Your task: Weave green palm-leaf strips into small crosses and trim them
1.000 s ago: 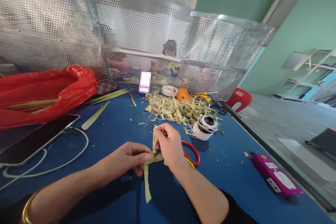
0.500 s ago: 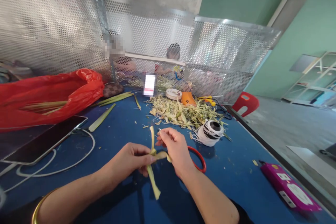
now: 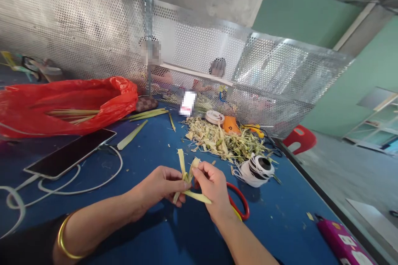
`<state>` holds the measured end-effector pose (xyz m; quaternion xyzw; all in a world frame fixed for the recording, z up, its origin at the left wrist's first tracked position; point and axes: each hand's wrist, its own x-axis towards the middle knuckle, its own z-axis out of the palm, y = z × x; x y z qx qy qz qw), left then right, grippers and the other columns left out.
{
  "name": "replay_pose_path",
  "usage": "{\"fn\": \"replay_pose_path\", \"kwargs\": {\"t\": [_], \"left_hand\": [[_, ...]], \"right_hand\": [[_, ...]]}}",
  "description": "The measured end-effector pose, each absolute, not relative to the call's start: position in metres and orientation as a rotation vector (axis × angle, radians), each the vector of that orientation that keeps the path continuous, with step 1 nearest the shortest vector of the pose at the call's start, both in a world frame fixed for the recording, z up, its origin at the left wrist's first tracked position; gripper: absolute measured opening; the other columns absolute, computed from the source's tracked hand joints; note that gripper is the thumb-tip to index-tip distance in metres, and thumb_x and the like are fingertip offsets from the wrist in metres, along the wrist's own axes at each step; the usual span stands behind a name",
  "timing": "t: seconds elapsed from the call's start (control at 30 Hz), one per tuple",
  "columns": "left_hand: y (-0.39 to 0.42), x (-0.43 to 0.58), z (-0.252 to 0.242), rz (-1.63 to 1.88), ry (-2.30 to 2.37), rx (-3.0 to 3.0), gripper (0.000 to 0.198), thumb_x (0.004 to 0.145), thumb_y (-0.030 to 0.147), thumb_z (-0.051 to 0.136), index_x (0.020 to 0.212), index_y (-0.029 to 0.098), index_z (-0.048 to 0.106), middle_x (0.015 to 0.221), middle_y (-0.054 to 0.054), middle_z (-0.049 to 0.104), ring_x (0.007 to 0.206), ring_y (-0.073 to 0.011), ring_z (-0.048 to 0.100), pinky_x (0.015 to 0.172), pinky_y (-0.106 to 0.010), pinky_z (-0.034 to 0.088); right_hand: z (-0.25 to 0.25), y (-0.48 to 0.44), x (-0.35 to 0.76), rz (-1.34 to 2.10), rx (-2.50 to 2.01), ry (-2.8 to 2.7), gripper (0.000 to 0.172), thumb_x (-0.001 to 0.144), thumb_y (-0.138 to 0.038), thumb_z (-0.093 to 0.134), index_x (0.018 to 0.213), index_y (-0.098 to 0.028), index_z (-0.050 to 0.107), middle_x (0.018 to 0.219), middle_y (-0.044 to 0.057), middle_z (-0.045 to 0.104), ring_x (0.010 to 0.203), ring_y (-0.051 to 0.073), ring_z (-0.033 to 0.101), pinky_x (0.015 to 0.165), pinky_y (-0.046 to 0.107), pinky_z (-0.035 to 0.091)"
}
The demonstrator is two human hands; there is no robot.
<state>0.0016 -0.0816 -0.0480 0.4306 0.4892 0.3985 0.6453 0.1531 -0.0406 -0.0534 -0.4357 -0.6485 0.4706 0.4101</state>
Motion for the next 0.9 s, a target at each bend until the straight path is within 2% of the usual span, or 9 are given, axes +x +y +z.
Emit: {"fn": "replay_pose_path", "kwargs": {"t": [0.1,0.2,0.27,0.37,0.5,0.67,0.73,0.9], "left_hand": [[-0.078,-0.002,-0.047,0.976,1.162,0.888,0.027,0.063,0.039,0.073,0.069,0.013,0.068,0.056,-0.002,0.065,0.049,-0.0111,0.060,0.054,-0.022,0.046],[-0.074,-0.006,-0.044,1.140,1.262,0.734,0.028,0.065,0.039,0.072,0.075,0.013,0.067,0.059,-0.001,0.066,0.049,-0.0089,0.059,0.055,-0.021,0.046],[-0.073,-0.007,-0.043,1.205,1.285,0.690,0.027,0.066,0.039,0.072,0.074,0.013,0.066,0.059,0.000,0.065,0.049,-0.0081,0.058,0.056,-0.021,0.046],[-0.074,-0.005,-0.046,1.147,1.250,0.770,0.026,0.064,0.037,0.073,0.068,0.012,0.066,0.056,-0.001,0.064,0.048,-0.0079,0.056,0.055,-0.020,0.045],[-0.075,-0.002,-0.050,1.120,1.206,0.821,0.026,0.065,0.038,0.073,0.070,0.013,0.068,0.057,-0.001,0.065,0.051,-0.0089,0.057,0.055,-0.020,0.044],[-0.075,-0.002,-0.046,1.354,1.224,0.763,0.028,0.064,0.041,0.074,0.068,0.014,0.067,0.062,-0.001,0.066,0.061,-0.0110,0.060,0.059,-0.020,0.044],[-0.076,0.000,-0.045,1.373,1.208,0.790,0.028,0.066,0.041,0.072,0.066,0.013,0.066,0.063,-0.001,0.066,0.054,-0.0096,0.056,0.055,-0.021,0.042],[-0.081,0.007,-0.045,1.313,1.109,0.804,0.026,0.069,0.036,0.069,0.059,0.013,0.061,0.051,0.002,0.058,0.037,-0.0057,0.044,0.043,-0.021,0.034]], "right_hand": [[-0.054,-0.039,0.154,1.274,-1.090,-1.569,0.025,0.080,-0.039,0.058,0.068,-0.017,0.059,0.059,-0.002,0.052,0.057,0.013,0.048,0.056,0.024,0.039],[-0.047,-0.044,0.155,1.377,-1.050,-1.580,0.014,0.079,-0.029,0.059,0.086,-0.018,0.061,0.067,-0.002,0.057,0.060,0.013,0.052,0.061,0.025,0.043],[-0.042,-0.048,0.154,1.420,-0.988,-1.652,0.017,0.074,-0.022,0.063,0.091,-0.019,0.059,0.073,-0.002,0.058,0.067,0.014,0.055,0.065,0.025,0.044],[-0.039,-0.052,0.154,1.341,-0.957,-1.737,0.009,0.077,-0.025,0.062,0.083,-0.019,0.059,0.071,-0.002,0.058,0.065,0.014,0.055,0.065,0.026,0.044],[-0.045,-0.050,0.153,1.234,-1.061,-1.585,0.019,0.081,-0.035,0.059,0.072,-0.018,0.057,0.064,-0.002,0.057,0.058,0.013,0.055,0.063,0.026,0.044],[-0.051,-0.057,0.143,1.654,-1.205,-1.386,0.030,0.072,-0.044,0.067,0.081,-0.015,0.062,0.074,0.003,0.063,0.054,0.012,0.056,0.049,0.023,0.044],[-0.052,-0.063,0.137,1.745,-1.213,-1.426,0.033,0.070,-0.045,0.069,0.076,-0.013,0.064,0.073,0.004,0.064,0.053,0.011,0.056,0.045,0.021,0.042],[-0.054,-0.072,0.131,1.631,-1.196,-1.466,0.037,0.075,-0.047,0.063,0.068,-0.011,0.066,0.060,0.003,0.062,0.047,0.009,0.055,0.047,0.020,0.041]]}}
